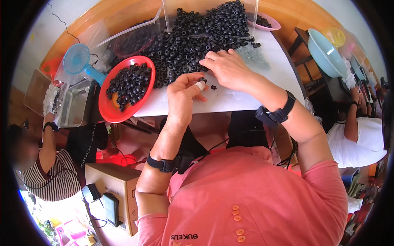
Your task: Assembling small black eyelets or grommets into shoe upper components at a production workstation.
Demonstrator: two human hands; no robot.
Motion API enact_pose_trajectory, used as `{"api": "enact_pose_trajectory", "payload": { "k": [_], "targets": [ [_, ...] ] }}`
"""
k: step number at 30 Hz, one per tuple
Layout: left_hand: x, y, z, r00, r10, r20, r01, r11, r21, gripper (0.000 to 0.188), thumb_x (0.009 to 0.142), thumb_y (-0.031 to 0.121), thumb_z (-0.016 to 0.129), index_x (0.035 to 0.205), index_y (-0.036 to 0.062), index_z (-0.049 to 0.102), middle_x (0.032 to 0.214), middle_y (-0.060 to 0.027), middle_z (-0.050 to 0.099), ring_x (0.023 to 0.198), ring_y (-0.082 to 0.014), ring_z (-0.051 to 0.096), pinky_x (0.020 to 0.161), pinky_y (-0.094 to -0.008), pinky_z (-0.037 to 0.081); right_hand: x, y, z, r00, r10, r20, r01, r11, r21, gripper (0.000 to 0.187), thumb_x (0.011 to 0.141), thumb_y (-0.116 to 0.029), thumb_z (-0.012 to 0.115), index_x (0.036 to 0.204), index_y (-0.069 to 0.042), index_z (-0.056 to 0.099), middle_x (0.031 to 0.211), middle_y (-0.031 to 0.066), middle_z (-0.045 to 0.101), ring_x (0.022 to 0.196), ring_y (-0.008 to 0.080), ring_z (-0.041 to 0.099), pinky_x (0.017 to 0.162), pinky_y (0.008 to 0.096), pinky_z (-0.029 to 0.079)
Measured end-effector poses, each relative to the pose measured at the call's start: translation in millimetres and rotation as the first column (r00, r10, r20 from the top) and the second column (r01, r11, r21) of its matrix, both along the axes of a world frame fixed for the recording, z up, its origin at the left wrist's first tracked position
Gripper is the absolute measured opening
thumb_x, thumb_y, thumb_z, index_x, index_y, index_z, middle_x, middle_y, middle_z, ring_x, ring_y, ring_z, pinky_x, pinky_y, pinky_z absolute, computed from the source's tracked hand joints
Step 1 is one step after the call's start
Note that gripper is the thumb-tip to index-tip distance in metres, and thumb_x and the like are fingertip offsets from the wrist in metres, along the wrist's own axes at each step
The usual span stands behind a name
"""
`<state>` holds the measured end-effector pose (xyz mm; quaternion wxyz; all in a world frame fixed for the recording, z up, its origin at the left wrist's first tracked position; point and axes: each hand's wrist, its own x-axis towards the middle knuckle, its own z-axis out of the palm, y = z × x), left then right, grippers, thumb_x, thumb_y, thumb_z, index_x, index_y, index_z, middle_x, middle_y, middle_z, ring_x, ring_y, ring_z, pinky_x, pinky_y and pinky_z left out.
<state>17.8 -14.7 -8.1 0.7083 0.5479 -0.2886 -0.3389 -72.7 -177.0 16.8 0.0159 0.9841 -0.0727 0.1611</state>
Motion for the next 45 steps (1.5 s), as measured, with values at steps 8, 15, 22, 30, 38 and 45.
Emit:
{"api": "enact_pose_trajectory", "payload": {
  "k": [8, 15, 22, 30, 38, 45],
  "targets": [
    [0.3, 2.8, -0.7, 1.0, -0.005, -0.014, 0.004, 0.999, -0.044, 0.021, 0.09, -0.002, 0.057, 0.109, -0.0109, 0.061, 0.112, -0.0179, 0.065, 0.085, -0.0219, 0.067, 0.063, -0.0283, 0.053, -29.5, 5.5, 6.7, 0.992, 0.054, 0.115, -0.043, 0.995, -0.095, 0.021, 0.081, -0.01, 0.066, 0.102, -0.01, 0.069, 0.1, 0.0028, 0.062, 0.096, 0.0249, 0.059, 0.081, 0.0391, 0.04],
    [-3.0, 6.2, -2.9, 0.992, 0.041, -0.119, -0.063, 0.981, -0.183, 0.019, 0.089, -0.005, 0.057, 0.107, -0.0097, 0.062, 0.102, -0.0165, 0.065, 0.079, -0.0224, 0.067, 0.058, -0.0273, 0.051, -29.3, 28.6, -12.5, 0.937, 0.167, 0.306, -0.185, 0.982, 0.032, 0.004, 0.074, -0.005, 0.061, 0.074, -0.009, 0.061, 0.079, 0.0054, 0.058, 0.079, 0.0252, 0.06, 0.07, 0.0378, 0.045],
    [-6.0, 6.9, -4.4, 0.991, 0.051, -0.127, -0.076, 0.976, -0.202, 0.019, 0.086, -0.007, 0.061, 0.105, -0.0082, 0.064, 0.091, -0.011, 0.066, 0.071, -0.0182, 0.065, 0.055, -0.0249, 0.048, -30.3, 25.3, -16.1, 0.982, 0.078, 0.172, -0.08, 0.997, 0.004, 0.003, 0.074, -0.004, 0.06, 0.077, -0.004, 0.062, 0.082, 0.0087, 0.06, 0.083, 0.0282, 0.061, 0.075, 0.0405, 0.049],
    [-16.1, 5.1, -2.3, 0.997, 0.04, 0.062, -0.036, 0.998, -0.058, 0.018, 0.087, -0.005, 0.064, 0.105, -0.0078, 0.065, 0.089, -0.0105, 0.067, 0.068, -0.0141, 0.062, 0.052, -0.022, 0.045, -39.8, 26.4, -19.0, 0.977, 0.012, 0.214, -0.004, 0.999, -0.036, 0.009, 0.076, -0.006, 0.061, 0.084, -0.008, 0.065, 0.085, 0.006, 0.06, 0.087, 0.0258, 0.061, 0.075, 0.0401, 0.042],
    [-17.0, -5.9, -1.2, 0.998, 0.004, -0.055, -0.007, 0.999, -0.054, 0.021, 0.089, -0.004, 0.062, 0.109, -0.0081, 0.064, 0.089, -0.011, 0.067, 0.067, -0.0131, 0.061, 0.052, -0.0227, 0.046, -38.6, 24.1, -27.3, 0.963, -0.002, 0.269, 0.019, 0.998, -0.059, 0.007, 0.076, -0.01, 0.065, 0.083, -0.01, 0.063, 0.084, 0.0043, 0.059, 0.088, 0.0243, 0.059, 0.075, 0.0401, 0.039],
    [-13.6, -5.3, -1.1, 0.993, -0.023, -0.113, 0.015, 0.998, -0.067, 0.022, 0.091, -0.002, 0.059, 0.112, -0.0084, 0.063, 0.093, -0.0132, 0.066, 0.069, -0.0139, 0.061, 0.055, -0.024, 0.048, -48.3, 21.6, -20.7, 0.908, -0.187, 0.375, -0.164, 0.664, 0.729, 0.011, 0.077, -0.004, 0.071, 0.084, -0.002, 0.063, 0.081, 0.0065, 0.063, 0.079, 0.0191, 0.064, 0.071, 0.0315, 0.048]
  ]
}}
